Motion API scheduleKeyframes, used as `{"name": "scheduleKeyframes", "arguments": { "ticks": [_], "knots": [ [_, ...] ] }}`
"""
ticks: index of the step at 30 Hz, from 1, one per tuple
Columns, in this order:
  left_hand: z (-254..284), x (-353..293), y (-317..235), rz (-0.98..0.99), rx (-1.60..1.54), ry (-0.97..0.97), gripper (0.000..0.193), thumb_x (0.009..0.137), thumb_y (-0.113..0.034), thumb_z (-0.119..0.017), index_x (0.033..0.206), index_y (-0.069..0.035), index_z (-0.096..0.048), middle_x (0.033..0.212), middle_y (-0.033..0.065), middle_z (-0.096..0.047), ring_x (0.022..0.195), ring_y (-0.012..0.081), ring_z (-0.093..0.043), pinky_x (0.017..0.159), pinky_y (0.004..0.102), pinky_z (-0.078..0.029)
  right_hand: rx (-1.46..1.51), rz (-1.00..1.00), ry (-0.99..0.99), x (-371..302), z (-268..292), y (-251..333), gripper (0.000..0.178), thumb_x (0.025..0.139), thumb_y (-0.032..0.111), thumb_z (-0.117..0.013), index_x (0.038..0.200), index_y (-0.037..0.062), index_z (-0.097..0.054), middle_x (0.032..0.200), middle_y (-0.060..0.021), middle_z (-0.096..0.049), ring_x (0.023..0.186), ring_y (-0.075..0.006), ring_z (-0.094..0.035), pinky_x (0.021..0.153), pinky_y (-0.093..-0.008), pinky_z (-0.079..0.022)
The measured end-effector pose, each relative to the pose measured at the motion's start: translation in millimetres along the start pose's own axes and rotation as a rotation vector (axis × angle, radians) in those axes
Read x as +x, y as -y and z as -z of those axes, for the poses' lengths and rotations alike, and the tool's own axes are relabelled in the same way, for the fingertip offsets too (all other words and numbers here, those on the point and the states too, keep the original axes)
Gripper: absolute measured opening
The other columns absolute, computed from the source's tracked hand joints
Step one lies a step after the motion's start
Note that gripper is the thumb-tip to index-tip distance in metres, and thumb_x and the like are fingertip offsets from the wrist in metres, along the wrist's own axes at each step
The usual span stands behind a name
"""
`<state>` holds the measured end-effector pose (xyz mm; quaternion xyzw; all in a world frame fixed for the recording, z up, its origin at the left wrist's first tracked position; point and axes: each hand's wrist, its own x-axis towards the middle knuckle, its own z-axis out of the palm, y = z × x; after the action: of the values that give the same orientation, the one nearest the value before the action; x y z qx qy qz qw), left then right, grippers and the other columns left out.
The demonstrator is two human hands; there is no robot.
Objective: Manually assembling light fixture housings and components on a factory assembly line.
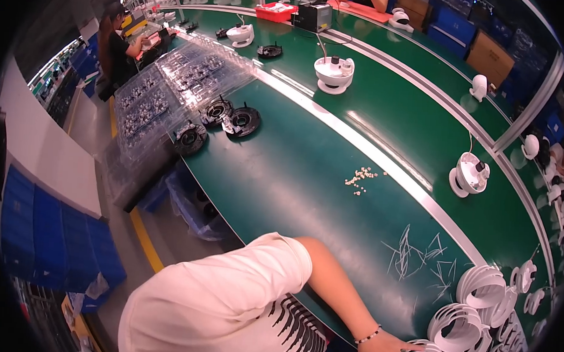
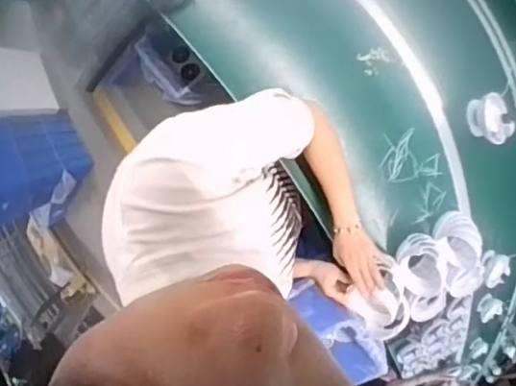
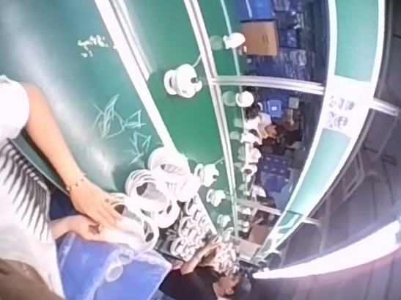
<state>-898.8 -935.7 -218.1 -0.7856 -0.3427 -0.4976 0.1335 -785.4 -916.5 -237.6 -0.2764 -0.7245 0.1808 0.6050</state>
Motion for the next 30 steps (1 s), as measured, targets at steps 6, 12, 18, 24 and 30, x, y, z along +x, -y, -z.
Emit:
{"name": "scheduleKeyframes", "arguments": {
  "ticks": [6, 12, 18, 24, 30],
  "knots": [
    [70.9, -11.6, -48.8, -0.012, -0.263, -0.135, 0.043, 0.088, -0.028, -0.033, 0.126, -0.008, -0.039, 0.132, 0.0137, -0.033, 0.125, 0.0369, -0.021, 0.097, 0.0557, -0.016, 0.059, 0.276, 0.156, 18.6, -21.8, 72.5, 0.012, 0.078, 0.01, -0.061, 0.084, 0.0011, -0.056, 0.11, -0.024, -0.05, 0.102, -0.0408, -0.047, 0.088, -0.0455, -0.037],
    [172.3, -32.2, -76.6, 0.57, -0.033, -0.445, 0.078, 0.075, -0.018, -0.058, 0.134, -0.005, -0.008, 0.137, 0.021, -0.014, 0.126, 0.0359, -0.02, 0.098, 0.0427, -0.026, 0.065, 0.598, 0.473, 21.2, -32.1, 102.0, 0.044, 0.068, 0.013, -0.071, 0.105, 0.002, -0.05, 0.12, -0.0248, -0.041, 0.112, -0.0356, -0.04, 0.094, -0.0421, -0.032],
    [234.0, -95.8, -121.4, 1.197, -0.351, -0.525, 0.061, 0.081, -0.005, -0.044, 0.133, -0.008, -0.011, 0.076, 0.0098, -0.058, 0.056, 0.0159, -0.06, 0.053, 0.0271, -0.05, 0.193, 0.317, 0.94, -4.6, -82.6, 170.7, 0.068, 0.061, 0.023, -0.073, 0.12, 0.0096, -0.041, 0.136, -0.025, -0.017, 0.126, -0.0408, -0.017, 0.099, -0.0497, -0.018],
    [274.1, -130.8, -127.4, 1.52, -0.675, -0.327, 0.055, 0.085, -0.011, -0.038, 0.132, -0.009, -0.01, 0.059, 0.0078, -0.054, 0.046, 0.0166, -0.055, 0.047, 0.0277, -0.046, 0.328, 0.609, 1.585, -8.5, -137.6, 200.9, 0.114, 0.044, 0.034, -0.081, 0.133, 0.0095, -0.015, 0.136, -0.028, -0.007, 0.125, -0.0458, -0.01, 0.098, -0.0536, -0.017],
    [281.2, -149.2, -131.5, 1.533, -0.485, -0.492, 0.056, 0.087, -0.014, -0.037, 0.133, -0.009, -0.005, 0.052, 0.0077, -0.05, 0.044, 0.0169, -0.053, 0.046, 0.0292, -0.044, 0.436, 0.527, 1.646, -22.6, -158.5, 225.5, 0.12, 0.037, 0.034, -0.083, 0.133, 0.0081, -0.014, 0.136, -0.024, -0.011, 0.125, -0.0437, -0.014, 0.098, -0.0522, -0.021]
  ]
}}
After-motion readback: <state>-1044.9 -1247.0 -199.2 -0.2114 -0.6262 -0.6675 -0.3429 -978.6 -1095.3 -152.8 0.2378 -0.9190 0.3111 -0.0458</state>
